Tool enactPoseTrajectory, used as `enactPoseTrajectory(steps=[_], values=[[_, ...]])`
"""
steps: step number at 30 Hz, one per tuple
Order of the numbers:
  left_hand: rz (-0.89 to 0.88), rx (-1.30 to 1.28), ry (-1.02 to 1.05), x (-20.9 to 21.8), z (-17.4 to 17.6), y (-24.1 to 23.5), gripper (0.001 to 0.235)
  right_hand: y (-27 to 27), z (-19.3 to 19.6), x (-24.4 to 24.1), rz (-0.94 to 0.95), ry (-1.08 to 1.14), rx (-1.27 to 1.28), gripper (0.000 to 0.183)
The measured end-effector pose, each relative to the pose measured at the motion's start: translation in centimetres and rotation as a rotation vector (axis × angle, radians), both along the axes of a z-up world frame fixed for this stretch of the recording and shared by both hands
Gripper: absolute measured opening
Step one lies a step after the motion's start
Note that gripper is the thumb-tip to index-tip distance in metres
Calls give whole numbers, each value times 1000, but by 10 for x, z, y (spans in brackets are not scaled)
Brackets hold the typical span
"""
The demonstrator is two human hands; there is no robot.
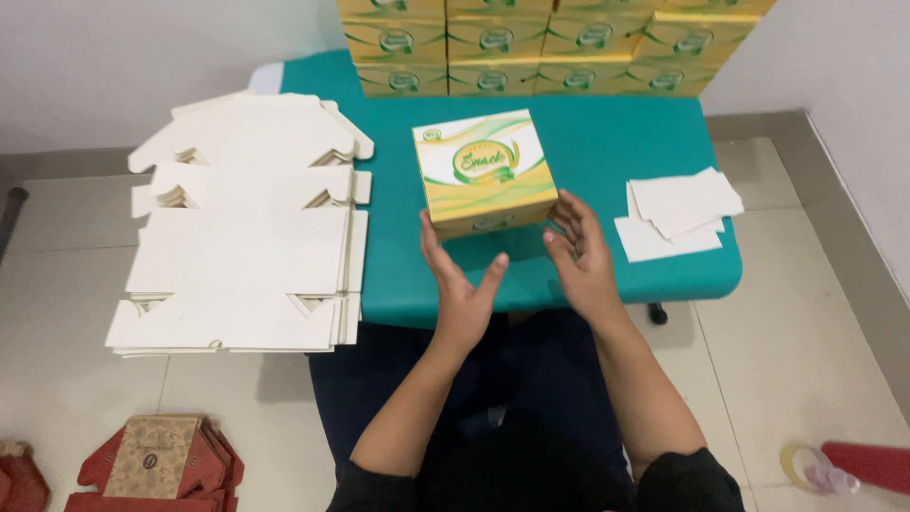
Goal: The person assembles small cardboard boxes by folding flat die-cut pieces and inserting rectangular inserts into the base. The person folds the sides, tucks flaps to form a box, and places a finished box on a stack. The person repeats the process with another flat piece.
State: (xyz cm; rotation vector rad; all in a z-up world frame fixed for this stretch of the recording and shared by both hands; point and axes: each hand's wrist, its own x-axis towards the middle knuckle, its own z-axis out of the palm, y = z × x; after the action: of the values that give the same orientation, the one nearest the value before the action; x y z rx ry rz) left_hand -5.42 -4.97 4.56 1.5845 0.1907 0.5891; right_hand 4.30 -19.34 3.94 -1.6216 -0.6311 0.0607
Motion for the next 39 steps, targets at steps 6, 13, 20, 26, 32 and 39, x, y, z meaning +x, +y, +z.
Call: enactPoseTrajectory(steps=[6, 13, 20, 26, 32, 39], values=[[314, -95, -332, 85, 91, 60, 92, 89, 103, 54, 56, -515, -30, 23], [434, 31, -272, 189, 114, 176, 86, 185, 134, 150, 22, -564, -212, 41], [290, 295, -13, 252, 101, 236, 77, 219, 129, 196, -165, -556, -562, 52], [214, 341, -11, 249, 87, 245, 77, 217, 127, 195, -114, -515, -654, 54], [32, 758, 302, 134, 77, 276, 73, 175, 103, 108, 215, -440, -737, 50], [152, 915, 951, -96, 35, 317, 70, 159, 23, -13, 501, -649, -606, 42]])
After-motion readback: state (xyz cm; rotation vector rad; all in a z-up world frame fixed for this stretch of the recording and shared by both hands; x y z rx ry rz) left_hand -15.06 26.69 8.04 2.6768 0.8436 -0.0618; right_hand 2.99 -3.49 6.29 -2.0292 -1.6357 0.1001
